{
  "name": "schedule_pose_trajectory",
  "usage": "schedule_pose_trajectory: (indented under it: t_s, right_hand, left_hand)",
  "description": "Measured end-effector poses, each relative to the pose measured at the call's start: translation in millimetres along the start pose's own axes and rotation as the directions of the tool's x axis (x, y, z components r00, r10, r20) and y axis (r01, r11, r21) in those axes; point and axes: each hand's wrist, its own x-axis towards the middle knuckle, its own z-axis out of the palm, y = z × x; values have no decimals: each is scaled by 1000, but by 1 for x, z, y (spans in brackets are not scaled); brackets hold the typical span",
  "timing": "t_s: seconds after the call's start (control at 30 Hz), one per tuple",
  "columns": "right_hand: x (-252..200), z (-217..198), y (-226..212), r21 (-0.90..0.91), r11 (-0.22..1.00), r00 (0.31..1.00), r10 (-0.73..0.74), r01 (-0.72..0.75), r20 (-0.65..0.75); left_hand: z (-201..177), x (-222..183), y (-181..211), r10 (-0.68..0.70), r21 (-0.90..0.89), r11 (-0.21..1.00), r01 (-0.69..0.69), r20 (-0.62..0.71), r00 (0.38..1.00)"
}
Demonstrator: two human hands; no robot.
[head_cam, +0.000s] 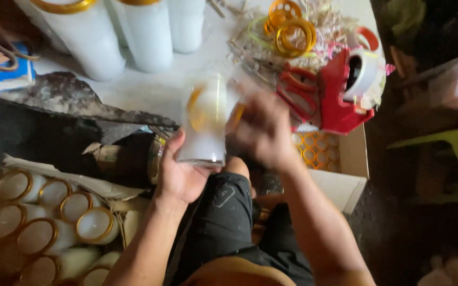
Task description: Assembling candle jars by fitting gold rings onto the rims and using tape to secure components.
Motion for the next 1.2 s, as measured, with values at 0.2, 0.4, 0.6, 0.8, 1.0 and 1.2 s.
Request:
schedule_pose_trajectory:
  t_s: [0.2,0.4,0.6,0.8,1.0,1.2]
  right_hand:
    - [-8,0,-1,-64,997,999,-38,38,-10]
    - [-4,-10,16,-120,991,991,-66,53,-114]
    - [22,-5,16,-99,986,987,-139,131,-77]
    - [9,-2,-11,-248,956,986,-166,154,-25]
    - [17,-12,38,-257,953,978,-188,159,-92]
    - [-13,25,-25,-6,1000,998,-17,18,62]
  left_hand:
    - [4,-6,2,-11,-1,1000,11,12,1000]
    - [0,-16,2,-8,67,998,8,11,1000]
    - [-20,-9,0,14,68,998,-16,26,1000]
    - [-16,-17,6,50,108,993,-56,62,997]
    - [-10,-26,-1,25,84,996,-31,66,997]
    - [-20,-11,-8,-9,-90,996,17,95,995]
